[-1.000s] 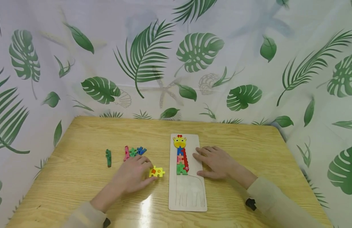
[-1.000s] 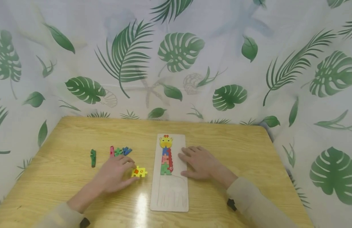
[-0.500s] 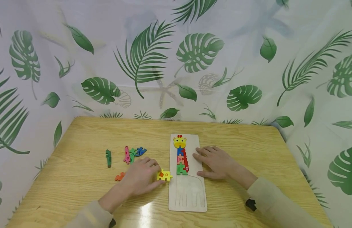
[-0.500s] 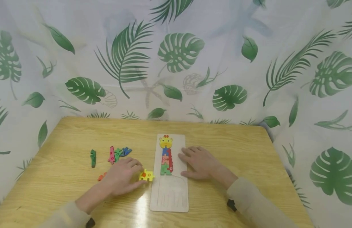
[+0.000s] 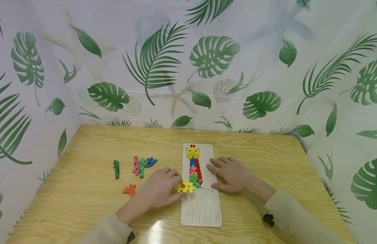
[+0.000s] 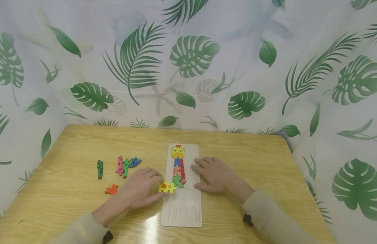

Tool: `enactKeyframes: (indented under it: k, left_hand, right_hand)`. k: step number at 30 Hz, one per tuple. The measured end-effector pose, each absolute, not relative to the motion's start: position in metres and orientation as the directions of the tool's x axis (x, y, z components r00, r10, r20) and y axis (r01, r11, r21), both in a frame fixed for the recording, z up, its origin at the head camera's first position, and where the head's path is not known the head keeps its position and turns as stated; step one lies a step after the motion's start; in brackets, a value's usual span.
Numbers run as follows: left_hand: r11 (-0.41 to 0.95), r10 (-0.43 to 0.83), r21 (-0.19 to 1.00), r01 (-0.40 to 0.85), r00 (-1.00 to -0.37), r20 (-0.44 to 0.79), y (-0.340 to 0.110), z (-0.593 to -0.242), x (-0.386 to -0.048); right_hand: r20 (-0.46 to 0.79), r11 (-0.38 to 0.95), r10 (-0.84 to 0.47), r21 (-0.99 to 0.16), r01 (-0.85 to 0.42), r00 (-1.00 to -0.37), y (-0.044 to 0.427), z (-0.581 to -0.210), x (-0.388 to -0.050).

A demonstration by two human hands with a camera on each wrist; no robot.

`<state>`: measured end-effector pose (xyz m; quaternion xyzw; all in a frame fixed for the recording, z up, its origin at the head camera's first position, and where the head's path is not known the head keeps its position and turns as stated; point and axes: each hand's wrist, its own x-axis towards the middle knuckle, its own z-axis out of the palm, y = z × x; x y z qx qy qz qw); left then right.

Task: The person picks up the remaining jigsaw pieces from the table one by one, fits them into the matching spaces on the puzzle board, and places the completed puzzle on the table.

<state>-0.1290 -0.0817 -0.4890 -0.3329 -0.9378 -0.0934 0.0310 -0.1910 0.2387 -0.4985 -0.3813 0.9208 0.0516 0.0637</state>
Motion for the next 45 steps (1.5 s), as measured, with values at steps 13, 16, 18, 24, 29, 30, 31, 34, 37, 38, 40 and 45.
enactKeyframes:
  k: [13,16,18,24,29,30,31,34,37,38,40,45]
  left_hand:
    - [0.763,0.623,0.146,0.63,-0.776,0.095,-0.066,-0.487,-0.129]
    - [0.766,0.621,0.146,0.626,-0.779,0.084,-0.063,-0.485,-0.129]
    - [0.77,0.619,0.141,0.623,-0.782,0.075,-0.061,-0.485,-0.128]
    - [0.77,0.626,0.113,0.628,-0.778,0.059,-0.058,-0.486,-0.128]
    - [0.759,0.643,0.086,0.645,-0.764,0.053,-0.056,-0.489,-0.129]
    - [0.757,0.647,0.08,0.649,-0.761,0.053,-0.055,-0.489,-0.129]
    - [0.754,0.651,0.073,0.653,-0.757,0.051,-0.055,-0.489,-0.13]
    - [0.742,0.667,0.047,0.669,-0.744,0.044,-0.053,-0.491,-0.13]
    - [0.734,0.678,0.027,0.678,-0.735,0.027,-0.052,-0.494,-0.131]
    - [0.732,0.681,0.022,0.681,-0.732,0.023,-0.051,-0.495,-0.131]
    - [0.729,0.684,0.016,0.684,-0.729,0.017,-0.051,-0.496,-0.131]
    - [0.716,0.697,0.006,0.698,-0.716,0.03,-0.049,-0.497,-0.132]
  right_hand:
    - [-0.157,0.705,-0.693,0.053,-0.707,-0.704,0.239,-0.5,-0.192]
    - [-0.161,0.705,-0.693,0.055,-0.707,-0.703,0.238,-0.499,-0.192]
    - [-0.163,0.705,-0.692,0.057,-0.707,-0.703,0.238,-0.499,-0.192]
    - [-0.161,0.704,-0.692,0.064,-0.707,-0.703,0.238,-0.499,-0.192]
    - [-0.158,0.704,-0.693,0.064,-0.708,-0.703,0.239,-0.501,-0.192]
    - [-0.156,0.702,-0.695,0.064,-0.709,-0.702,0.239,-0.501,-0.192]
    - [-0.153,0.701,-0.697,0.065,-0.711,-0.701,0.239,-0.501,-0.192]
    - [-0.146,0.696,-0.701,0.074,-0.714,-0.698,0.24,-0.501,-0.193]
    - [-0.144,0.694,-0.703,0.075,-0.716,-0.696,0.24,-0.501,-0.193]
    - [-0.145,0.695,-0.702,0.074,-0.715,-0.697,0.24,-0.501,-0.193]
    - [-0.148,0.697,-0.699,0.074,-0.713,-0.699,0.239,-0.501,-0.192]
    - [-0.145,0.697,-0.701,0.073,-0.714,-0.699,0.239,-0.5,-0.192]
